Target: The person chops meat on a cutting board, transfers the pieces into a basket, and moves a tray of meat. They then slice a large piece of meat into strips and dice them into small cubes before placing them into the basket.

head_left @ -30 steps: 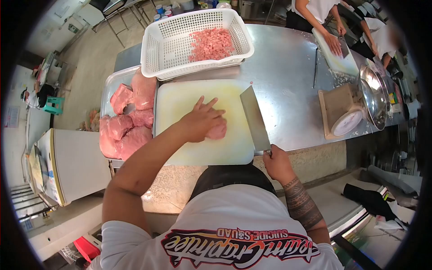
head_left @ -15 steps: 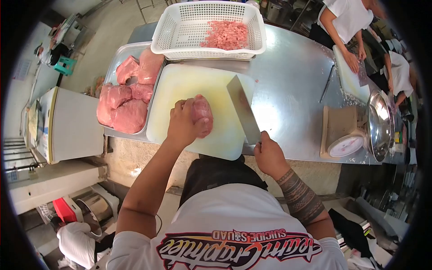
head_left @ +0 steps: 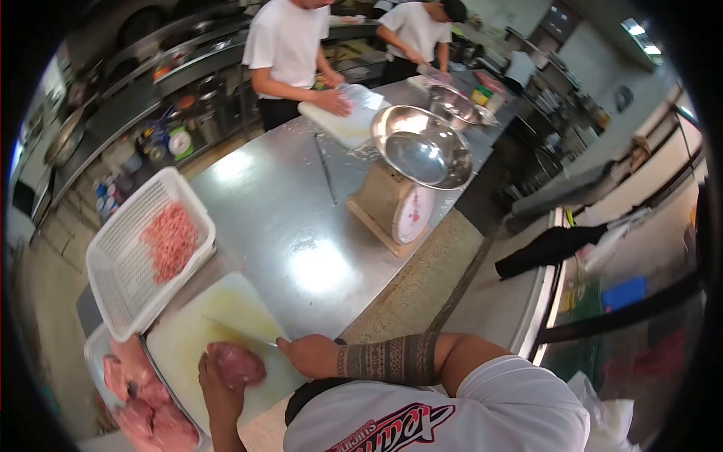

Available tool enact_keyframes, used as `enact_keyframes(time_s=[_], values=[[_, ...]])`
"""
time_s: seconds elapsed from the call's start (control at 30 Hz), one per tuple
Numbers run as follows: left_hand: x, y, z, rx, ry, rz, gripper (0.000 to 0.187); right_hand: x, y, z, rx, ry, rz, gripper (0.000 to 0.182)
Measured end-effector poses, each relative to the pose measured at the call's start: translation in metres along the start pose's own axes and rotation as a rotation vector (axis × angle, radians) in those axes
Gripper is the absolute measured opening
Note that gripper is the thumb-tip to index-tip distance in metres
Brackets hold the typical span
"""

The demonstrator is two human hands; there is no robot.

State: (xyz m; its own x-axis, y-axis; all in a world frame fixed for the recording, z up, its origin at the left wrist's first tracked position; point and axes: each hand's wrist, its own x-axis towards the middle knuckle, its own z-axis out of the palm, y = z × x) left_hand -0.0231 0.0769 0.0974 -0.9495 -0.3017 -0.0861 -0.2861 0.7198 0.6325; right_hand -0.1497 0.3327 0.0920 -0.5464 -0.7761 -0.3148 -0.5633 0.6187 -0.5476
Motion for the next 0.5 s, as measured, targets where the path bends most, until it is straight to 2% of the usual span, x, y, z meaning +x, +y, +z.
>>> enact_keyframes(time_s=[0.07, 0.23, 0.33, 0.4, 0.43, 0.47, 0.5], values=[[0.004, -0.001, 0.001, -0.004, -0.013, -0.019, 0.102, 0.002, -0.012, -0.009, 0.025, -0.081, 0.046, 0.041], [0.002, 0.004, 0.0, 0.011, 0.057, 0.052, 0.099, 0.001, -0.017, 0.003, 0.005, -0.016, 0.068, 0.042], [0.006, 0.008, -0.001, 0.054, 0.052, -0.011, 0.088, 0.003, -0.013, 0.018, -0.028, 0.022, 0.079, 0.047], [0.016, -0.011, -0.001, -0.021, 0.017, -0.027, 0.077, 0.002, -0.007, 0.018, -0.098, -0.008, -0.02, 0.053], [0.019, -0.026, -0.004, -0.052, 0.106, 0.13, 0.058, 0.004, -0.004, 0.016, -0.146, -0.036, -0.005, 0.055], [0.028, -0.036, -0.007, -0.081, 0.184, 0.097, 0.045, 0.0, -0.007, 0.003, -0.181, -0.064, -0.015, 0.056], [0.04, -0.026, -0.022, -0.161, 0.281, 0.066, 0.037, -0.003, -0.012, -0.011, -0.137, -0.01, -0.02, 0.049]])
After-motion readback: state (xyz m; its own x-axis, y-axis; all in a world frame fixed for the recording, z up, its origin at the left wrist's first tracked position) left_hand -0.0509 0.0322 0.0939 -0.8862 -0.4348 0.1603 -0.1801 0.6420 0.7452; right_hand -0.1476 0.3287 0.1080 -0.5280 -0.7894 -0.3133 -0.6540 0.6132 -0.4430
